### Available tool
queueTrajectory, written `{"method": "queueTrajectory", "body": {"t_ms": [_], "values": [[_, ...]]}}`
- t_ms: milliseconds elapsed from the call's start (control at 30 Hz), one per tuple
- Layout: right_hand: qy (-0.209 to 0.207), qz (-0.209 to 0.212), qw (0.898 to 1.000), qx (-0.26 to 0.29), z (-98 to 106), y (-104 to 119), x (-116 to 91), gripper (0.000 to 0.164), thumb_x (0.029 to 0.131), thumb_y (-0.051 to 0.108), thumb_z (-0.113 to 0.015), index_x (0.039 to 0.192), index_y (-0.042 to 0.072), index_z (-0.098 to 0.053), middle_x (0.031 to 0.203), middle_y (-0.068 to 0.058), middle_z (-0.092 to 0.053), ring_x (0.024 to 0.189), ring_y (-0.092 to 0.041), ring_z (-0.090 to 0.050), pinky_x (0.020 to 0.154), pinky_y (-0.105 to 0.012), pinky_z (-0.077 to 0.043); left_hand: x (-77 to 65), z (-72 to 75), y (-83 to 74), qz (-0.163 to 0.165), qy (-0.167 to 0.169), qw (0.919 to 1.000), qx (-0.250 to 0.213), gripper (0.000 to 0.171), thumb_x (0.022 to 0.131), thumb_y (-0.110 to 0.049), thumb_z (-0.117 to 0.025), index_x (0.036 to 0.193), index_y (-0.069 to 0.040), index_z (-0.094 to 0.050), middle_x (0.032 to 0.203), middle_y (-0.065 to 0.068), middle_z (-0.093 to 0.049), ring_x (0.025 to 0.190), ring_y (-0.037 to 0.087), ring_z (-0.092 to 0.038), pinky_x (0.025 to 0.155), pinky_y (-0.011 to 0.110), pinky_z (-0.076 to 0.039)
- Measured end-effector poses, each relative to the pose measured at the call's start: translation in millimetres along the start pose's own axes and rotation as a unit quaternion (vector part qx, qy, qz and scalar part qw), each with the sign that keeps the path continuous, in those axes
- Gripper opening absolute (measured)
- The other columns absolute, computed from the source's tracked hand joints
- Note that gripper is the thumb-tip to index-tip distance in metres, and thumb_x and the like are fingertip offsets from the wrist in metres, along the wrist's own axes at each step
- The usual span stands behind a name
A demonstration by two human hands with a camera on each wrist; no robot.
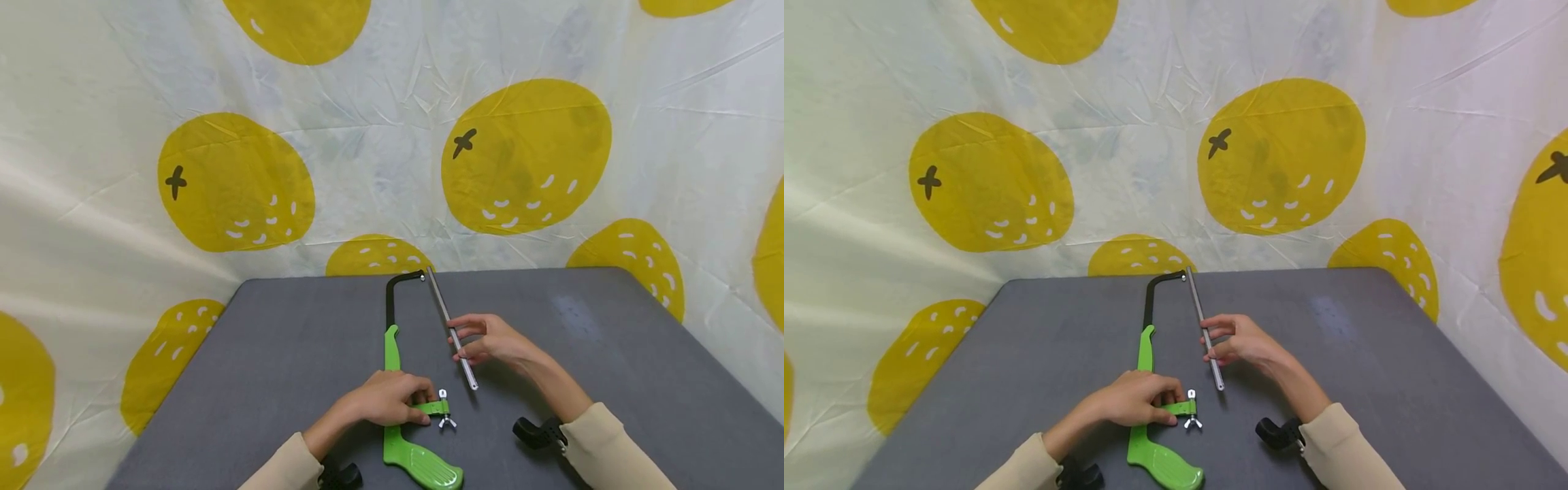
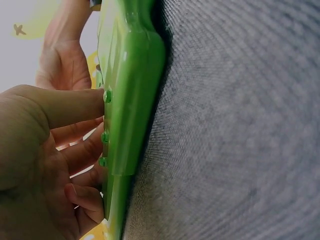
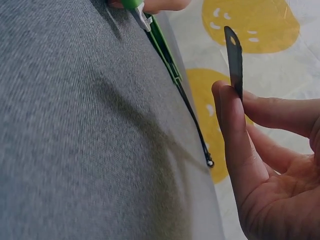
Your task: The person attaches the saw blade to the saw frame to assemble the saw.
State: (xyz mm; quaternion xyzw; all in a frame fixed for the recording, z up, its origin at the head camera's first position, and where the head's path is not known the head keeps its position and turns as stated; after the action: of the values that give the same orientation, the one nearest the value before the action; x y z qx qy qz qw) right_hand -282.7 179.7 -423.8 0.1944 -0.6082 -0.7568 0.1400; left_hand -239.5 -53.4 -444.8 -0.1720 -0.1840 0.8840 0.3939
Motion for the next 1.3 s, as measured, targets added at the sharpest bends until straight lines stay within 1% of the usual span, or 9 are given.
{"method": "queueTrajectory", "body": {"t_ms": [133,267,500,700,933,1100,1300], "values": [[-0.002,-0.007,1.000,0.014,-1.4,-2.0,4.8,0.064,0.091,-0.002,-0.070,0.150,-0.008,-0.044,0.132,-0.034,-0.059,0.092,-0.022,-0.078,0.074,-0.032,-0.061,0.4,0.6,-0.3,-0.003,0.004,1.0000,-0.008,0.016,0.093,-0.038,-0.077,0.108,-0.034,-0.070,0.088,-0.023,-0.067,0.075,-0.009,-0.057,0.068,0.019,-0.045],[-0.003,-0.011,1.000,0.021,-2.7,-4.7,8.5,0.064,0.092,-0.003,-0.068,0.151,-0.009,-0.042,0.133,-0.036,-0.059,0.091,-0.021,-0.078,0.074,-0.032,-0.061,1.1,0.7,-0.9,-0.002,0.007,0.9999,-0.010,0.017,0.093,-0.037,-0.077,0.108,-0.034,-0.070,0.089,-0.022,-0.067,0.075,-0.009,-0.057,0.069,0.019,-0.045],[-0.001,-0.011,0.999,0.031,-7.2,-6.6,13.5,0.065,0.091,-0.004,-0.069,0.151,-0.010,-0.042,0.131,-0.035,-0.061,0.091,-0.021,-0.078,0.074,-0.032,-0.061,0.7,4.0,-3.1,0.008,0.006,0.9999,-0.007,0.018,0.093,-0.037,-0.077,0.109,-0.034,-0.071,0.091,-0.021,-0.068,0.076,-0.008,-0.057,0.070,0.019,-0.045],[0.000,-0.017,0.999,0.032,-8.8,-12.4,16.2,0.064,0.092,-0.004,-0.068,0.150,-0.009,-0.043,0.131,-0.033,-0.062,0.091,-0.020,-0.078,0.072,-0.031,-0.061,1.9,3.4,-2.2,0.007,0.005,1.0000,0.001,0.019,0.093,-0.039,-0.077,0.110,-0.035,-0.071,0.091,-0.021,-0.068,0.075,-0.008,-0.057,0.069,0.019,-0.044],[-0.003,-0.032,0.999,0.038,-11.5,-19.4,21.0,0.064,0.091,-0.005,-0.069,0.150,-0.009,-0.043,0.129,-0.031,-0.065,0.090,-0.019,-0.078,0.071,-0.029,-0.060,1.9,1.3,-0.8,0.009,0.006,0.9999,-0.005,0.020,0.092,-0.039,-0.078,0.111,-0.034,-0.071,0.091,-0.022,-0.068,0.075,-0.009,-0.057,0.068,0.019,-0.044],[-0.006,-0.031,0.999,0.037,-12.5,-21.3,22.9,0.064,0.091,-0.005,-0.068,0.150,-0.008,-0.044,0.129,-0.030,-0.066,0.089,-0.018,-0.078,0.070,-0.029,-0.060,1.4,1.9,0.8,0.014,0.008,0.9998,-0.010,0.019,0.093,-0.040,-0.077,0.110,-0.035,-0.070,0.090,-0.022,-0.067,0.075,-0.008,-0.057,0.069,0.019,-0.044],[-0.007,-0.032,0.999,0.039,-15.0,-23.1,24.3,0.064,0.091,-0.005,-0.069,0.150,-0.008,-0.044,0.128,-0.029,-0.066,0.088,-0.017,-0.078,0.070,-0.029,-0.060,1.9,2.6,1.2,0.012,0.008,0.9999,-0.008,0.018,0.093,-0.041,-0.077,0.108,-0.036,-0.070,0.089,-0.023,-0.067,0.075,-0.008,-0.057,0.068,0.020,-0.044]]}}
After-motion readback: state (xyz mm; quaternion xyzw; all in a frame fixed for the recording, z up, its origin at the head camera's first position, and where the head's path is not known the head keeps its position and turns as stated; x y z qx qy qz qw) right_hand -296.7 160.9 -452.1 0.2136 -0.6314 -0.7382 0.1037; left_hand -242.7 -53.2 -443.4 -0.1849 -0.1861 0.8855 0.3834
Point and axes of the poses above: each hand's wrist, its own x-axis towards the middle knuckle, its own z-axis out of the back of the hand, y = z × x, the point moved 3 cm from there along x, towards the middle knuckle
